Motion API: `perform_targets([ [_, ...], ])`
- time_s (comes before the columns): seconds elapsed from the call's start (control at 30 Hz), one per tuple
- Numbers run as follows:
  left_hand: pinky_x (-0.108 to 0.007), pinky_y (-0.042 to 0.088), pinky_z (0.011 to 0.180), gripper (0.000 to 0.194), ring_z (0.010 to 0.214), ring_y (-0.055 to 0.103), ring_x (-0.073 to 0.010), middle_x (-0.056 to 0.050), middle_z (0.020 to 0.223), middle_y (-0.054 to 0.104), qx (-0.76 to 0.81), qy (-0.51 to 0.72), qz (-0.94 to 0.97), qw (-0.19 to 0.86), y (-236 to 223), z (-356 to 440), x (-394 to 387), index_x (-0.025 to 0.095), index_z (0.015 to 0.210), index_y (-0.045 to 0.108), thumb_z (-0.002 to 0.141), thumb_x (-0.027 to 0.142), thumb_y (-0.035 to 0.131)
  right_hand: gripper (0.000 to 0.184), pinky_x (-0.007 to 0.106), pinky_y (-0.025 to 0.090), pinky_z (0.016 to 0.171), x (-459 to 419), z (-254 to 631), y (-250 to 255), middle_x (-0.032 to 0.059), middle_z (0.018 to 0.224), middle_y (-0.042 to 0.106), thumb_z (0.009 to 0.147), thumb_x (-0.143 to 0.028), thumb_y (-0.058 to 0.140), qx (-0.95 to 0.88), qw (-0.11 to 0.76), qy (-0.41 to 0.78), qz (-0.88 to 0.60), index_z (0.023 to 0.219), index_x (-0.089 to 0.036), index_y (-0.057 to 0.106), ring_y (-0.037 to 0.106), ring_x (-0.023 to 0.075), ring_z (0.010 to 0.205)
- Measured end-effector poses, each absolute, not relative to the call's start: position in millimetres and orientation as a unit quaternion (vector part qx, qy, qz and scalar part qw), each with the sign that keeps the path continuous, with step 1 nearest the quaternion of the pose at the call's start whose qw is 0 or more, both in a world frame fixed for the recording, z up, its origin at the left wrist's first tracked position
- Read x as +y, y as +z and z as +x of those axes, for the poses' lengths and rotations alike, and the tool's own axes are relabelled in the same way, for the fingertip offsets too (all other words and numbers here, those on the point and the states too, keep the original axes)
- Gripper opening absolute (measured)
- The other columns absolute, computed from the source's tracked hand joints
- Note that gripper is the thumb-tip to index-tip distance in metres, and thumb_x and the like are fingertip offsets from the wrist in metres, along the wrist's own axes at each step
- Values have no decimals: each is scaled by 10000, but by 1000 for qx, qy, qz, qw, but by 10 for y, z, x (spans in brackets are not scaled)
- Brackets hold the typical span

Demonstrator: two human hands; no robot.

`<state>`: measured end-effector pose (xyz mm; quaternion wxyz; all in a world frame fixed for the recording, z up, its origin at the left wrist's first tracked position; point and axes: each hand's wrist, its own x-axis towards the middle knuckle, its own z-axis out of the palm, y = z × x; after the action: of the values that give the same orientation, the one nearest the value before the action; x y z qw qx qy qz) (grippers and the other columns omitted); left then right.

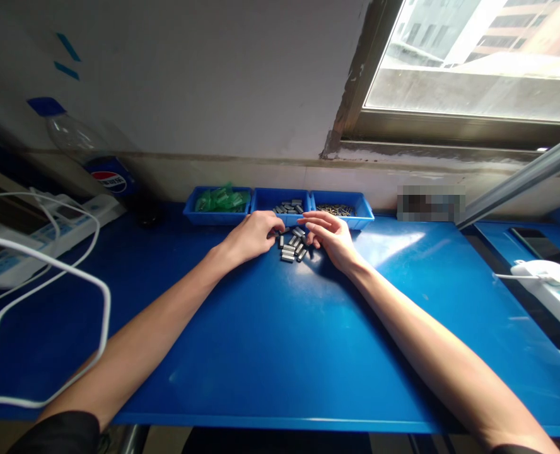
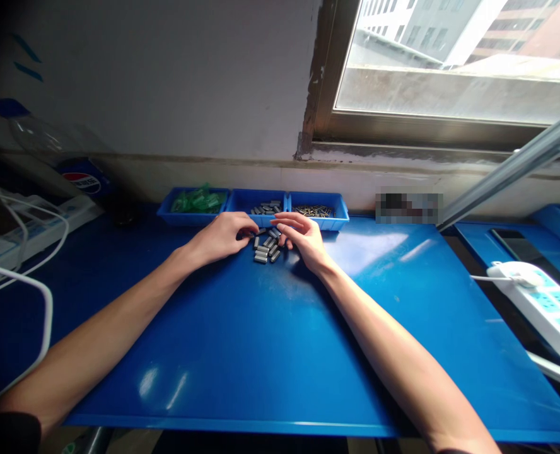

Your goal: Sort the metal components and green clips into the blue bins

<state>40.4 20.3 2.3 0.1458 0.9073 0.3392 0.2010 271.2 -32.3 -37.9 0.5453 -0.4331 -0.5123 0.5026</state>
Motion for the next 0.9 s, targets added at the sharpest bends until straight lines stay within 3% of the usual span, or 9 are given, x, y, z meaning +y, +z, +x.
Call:
perform_targets([
  [0.17, -276, 619, 838, 331, 882, 779, -205, -79, 1092, 821, 332, 273, 868, 249, 111, 445, 136, 164, 1111, 823, 833, 146, 643, 364, 289, 460, 554, -318, 2725, -370, 38, 989, 794, 773, -429, 857, -489, 551, 525, -426, 1067, -237, 759, 602, 128, 602],
  [0.43, -320, 652, 842, 220, 879, 792, -233, -88, 954, 830, 343, 332, 787, 391, 169, 487, 114, 144, 958, 835, 797, 289, 795, 330, 300, 501, 628, -313, 2730, -396, 29, 938, 799, 793, -401, 847, -505, 544, 530, -412, 1062, -226, 769, 600, 129, 621],
  [0.67, -344, 653, 836, 425, 843, 786, -243, -106, 897, 817, 368, 412, 685, 475, 54, 559, 107, 117, 885, 809, 681, 468, 935, 410, 240, 354, 465, -357, 2727, -372, 63, 948, 823, 796, -425, 863, -541, 507, 532, -408, 1138, -216, 776, 548, 103, 541],
  [0.9, -347, 646, 860, 464, 845, 772, -229, -81, 877, 796, 359, 409, 675, 497, -49, 600, 79, 128, 839, 770, 621, 486, 967, 423, 247, 341, 458, -364, 2710, -344, 35, 866, 799, 766, -470, 886, -535, 506, 522, -430, 1102, -226, 803, 483, 94, 511],
])
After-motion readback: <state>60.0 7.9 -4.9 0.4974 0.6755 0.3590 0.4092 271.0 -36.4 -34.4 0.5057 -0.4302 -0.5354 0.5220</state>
